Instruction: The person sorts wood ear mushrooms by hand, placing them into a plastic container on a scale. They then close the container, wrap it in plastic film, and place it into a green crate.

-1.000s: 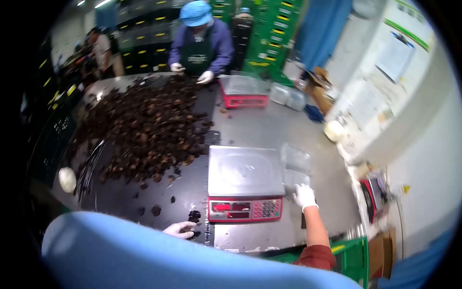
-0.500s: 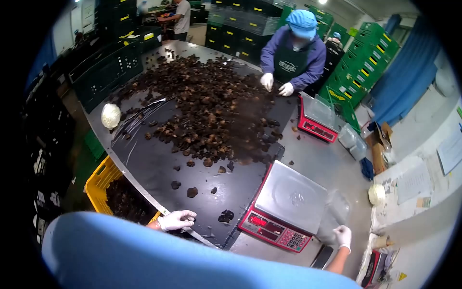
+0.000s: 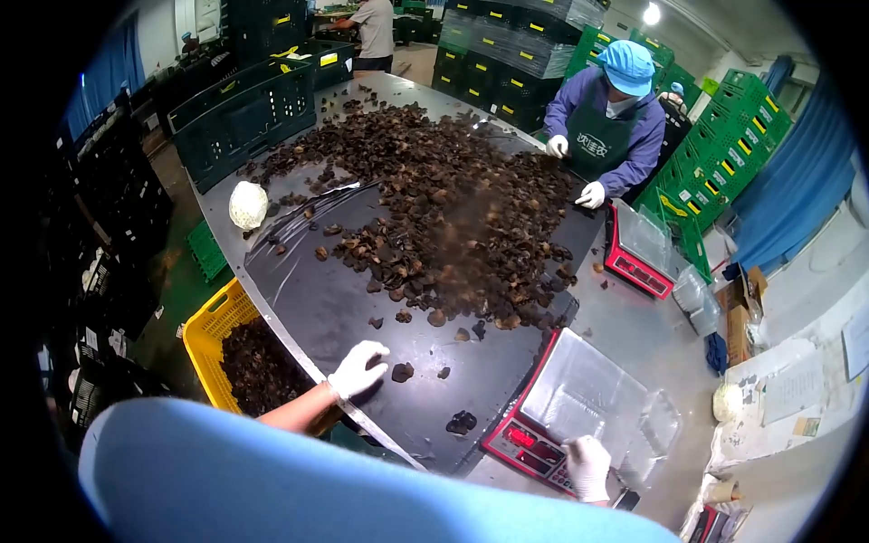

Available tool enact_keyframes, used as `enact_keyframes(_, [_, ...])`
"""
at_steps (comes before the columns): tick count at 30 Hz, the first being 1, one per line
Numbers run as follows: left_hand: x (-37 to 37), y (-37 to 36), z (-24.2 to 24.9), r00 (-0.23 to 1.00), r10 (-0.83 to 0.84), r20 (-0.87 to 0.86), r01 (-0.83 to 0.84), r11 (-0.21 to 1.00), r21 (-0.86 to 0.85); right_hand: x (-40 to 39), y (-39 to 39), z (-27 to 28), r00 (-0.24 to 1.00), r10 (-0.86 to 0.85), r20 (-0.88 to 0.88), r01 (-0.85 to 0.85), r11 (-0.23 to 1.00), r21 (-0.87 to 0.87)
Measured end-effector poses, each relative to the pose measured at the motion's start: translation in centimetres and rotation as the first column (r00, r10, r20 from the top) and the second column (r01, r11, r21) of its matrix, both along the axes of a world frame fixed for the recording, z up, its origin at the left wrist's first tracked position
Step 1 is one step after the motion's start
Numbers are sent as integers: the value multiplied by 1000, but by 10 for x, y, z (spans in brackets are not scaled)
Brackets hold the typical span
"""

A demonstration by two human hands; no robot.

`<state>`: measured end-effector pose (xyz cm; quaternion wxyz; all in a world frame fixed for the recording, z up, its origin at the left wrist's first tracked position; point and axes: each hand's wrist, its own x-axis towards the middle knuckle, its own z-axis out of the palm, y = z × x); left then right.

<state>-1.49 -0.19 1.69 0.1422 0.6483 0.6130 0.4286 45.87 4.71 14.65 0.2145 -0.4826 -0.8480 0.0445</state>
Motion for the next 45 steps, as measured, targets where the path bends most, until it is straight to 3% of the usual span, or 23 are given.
enact_keyframes(2, [-16,17,-8,985,133,-108,-128,990,53,6,-2,-21,990,4,141,15,991,-130])
enact_keyframes(5, [-38,55,-11,966,137,-217,-107,984,144,-40,-15,42,924,8,381,24,997,-78])
enact_keyframes(8, [-45,106,-12,955,25,-297,64,956,288,-66,-16,54,967,40,251,-10,993,-118])
enact_keyframes(10, [-43,138,-16,932,30,-362,79,956,283,-87,-16,54,988,113,105,-95,983,-159])
enact_keyframes(12, [-33,163,-3,822,191,-537,-169,982,90,-105,-8,27,968,238,82,-235,971,-40])
enact_keyframes(14, [-33,181,-16,804,219,-552,-278,960,-24,-140,-9,41,957,279,82,-263,951,-162])
enact_keyframes(16, [-23,177,-11,854,123,-506,-222,965,-141,-156,-3,30,942,334,13,-327,929,-172])
enact_keyframes(18, [-13,155,-3,882,-82,-463,12,988,-153,-169,6,5,949,312,-55,-316,938,-142])
enact_keyframes(19, [-9,137,-16,914,-108,-392,139,989,50,-175,13,-7,954,285,-97,-298,942,-156])
enact_keyframes(22, [-1,86,1,884,-175,-434,243,964,108,-197,42,-43,957,173,-233,-223,952,-210])
enact_keyframes(24, [-15,84,25,926,-203,-319,242,967,87,-210,70,-73,943,151,-296,-209,962,-174])
enact_keyframes(25, [-24,88,26,953,-139,-268,157,986,48,-217,84,-91,948,105,-302,-154,978,-144])
enact_keyframes(26, [-34,93,23,954,-40,-298,83,987,135,-227,96,-107,949,60,-309,-100,988,-115])
enact_keyframes(28, [-44,103,14,858,132,-497,-94,990,102,-248,117,-124,986,-78,-144,53,984,-171])
enact_keyframes(30, [-49,102,-4,864,14,-503,-2,1000,25,-275,122,-132,990,-138,15,138,964,-228])
enact_keyframes(32, [-47,91,-14,911,-245,-333,253,967,-19,-299,113,-125,997,2,75,19,959,-282])
enact_keyframes(33, [-44,80,-32,892,-230,-388,275,959,65,-305,104,-117,990,136,28,-121,947,-297])
enact_keyframes(34, [-46,68,-20,880,-305,-365,322,946,-14,-309,97,-106,964,266,-21,-260,916,-307])
enact_keyframes(35, [-49,56,-15,880,-299,-370,309,950,-33,-305,83,-117,940,340,-23,-337,917,-213])
enact_keyframes(37, [-58,31,-10,873,-246,-421,242,968,-65,-292,59,-114,911,412,-19,-407,890,-206])
enact_keyframes(38, [-63,25,-9,923,-198,-330,204,979,-17,-283,46,-115,908,417,-29,-414,887,-203])
enact_keyframes(42, [-67,-6,-24,945,120,-305,-138,990,-37,-240,3,-121,956,286,-63,-293,945,-148])
enact_keyframes(45, [-55,-11,-10,931,176,-320,-201,979,-44,-221,-17,-121,982,168,-92,-182,967,-177])
